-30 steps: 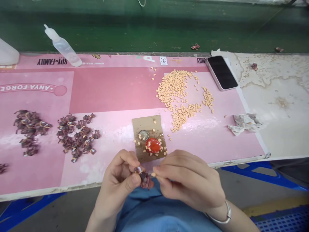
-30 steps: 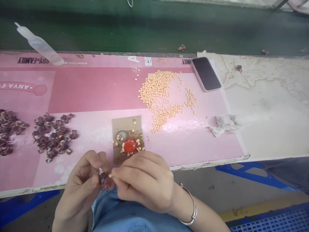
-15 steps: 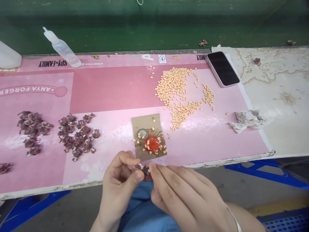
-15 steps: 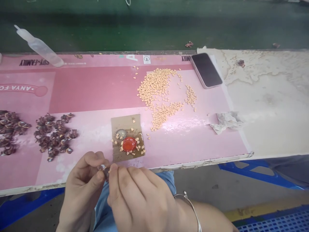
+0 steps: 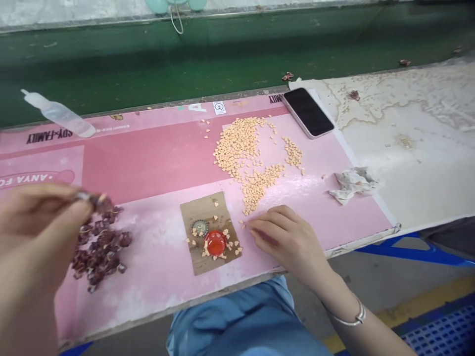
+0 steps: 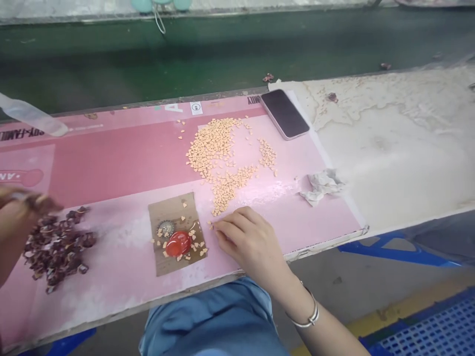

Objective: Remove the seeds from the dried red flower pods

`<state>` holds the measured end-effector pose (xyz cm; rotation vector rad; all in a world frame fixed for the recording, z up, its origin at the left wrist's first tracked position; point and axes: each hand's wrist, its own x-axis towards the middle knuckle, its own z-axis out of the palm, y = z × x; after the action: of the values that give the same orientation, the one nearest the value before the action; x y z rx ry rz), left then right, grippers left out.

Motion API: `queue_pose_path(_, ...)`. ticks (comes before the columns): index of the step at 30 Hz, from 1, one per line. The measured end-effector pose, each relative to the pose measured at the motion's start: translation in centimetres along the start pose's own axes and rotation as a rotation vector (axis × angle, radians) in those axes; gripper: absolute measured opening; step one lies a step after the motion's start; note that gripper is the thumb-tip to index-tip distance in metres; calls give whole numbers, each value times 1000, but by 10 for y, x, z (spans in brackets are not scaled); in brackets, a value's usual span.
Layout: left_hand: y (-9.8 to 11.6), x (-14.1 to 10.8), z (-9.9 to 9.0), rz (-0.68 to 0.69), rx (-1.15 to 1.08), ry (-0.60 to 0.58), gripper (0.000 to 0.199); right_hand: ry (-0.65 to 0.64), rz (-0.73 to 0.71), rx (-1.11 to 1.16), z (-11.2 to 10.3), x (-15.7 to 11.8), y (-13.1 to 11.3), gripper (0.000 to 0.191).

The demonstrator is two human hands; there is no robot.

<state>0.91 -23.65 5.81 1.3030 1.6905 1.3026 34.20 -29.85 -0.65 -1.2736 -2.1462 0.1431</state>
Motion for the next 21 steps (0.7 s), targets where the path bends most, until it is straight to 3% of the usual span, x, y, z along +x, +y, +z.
queue_pose_path(2,-4,49,18,-10,5,-7,26,-21,-20,9,3,-1,1,14)
queue_pose_path(5,-10,122,57,-30,124,-48,16,-54,-61,23,9,1,1,18)
queue_pose_path(7,-14,164,80,-31,244,-39,22,-74,-76,26,11,3,1,23)
queue_pose_path(11,-25,224,109,-25,463,9,40,-79,-44,38,11,4,2,28)
queue_pose_path(13,-29,238,114,-3,548,19,40,-81,-33,46,10,4,2,28)
queue_pose_path(16,-31,240,113,52,646,8,39,-89,-12,40,9,3,1,28)
queue_pose_path(21,-22,194,83,236,733,-108,35,-108,15,64,4,2,5,23)
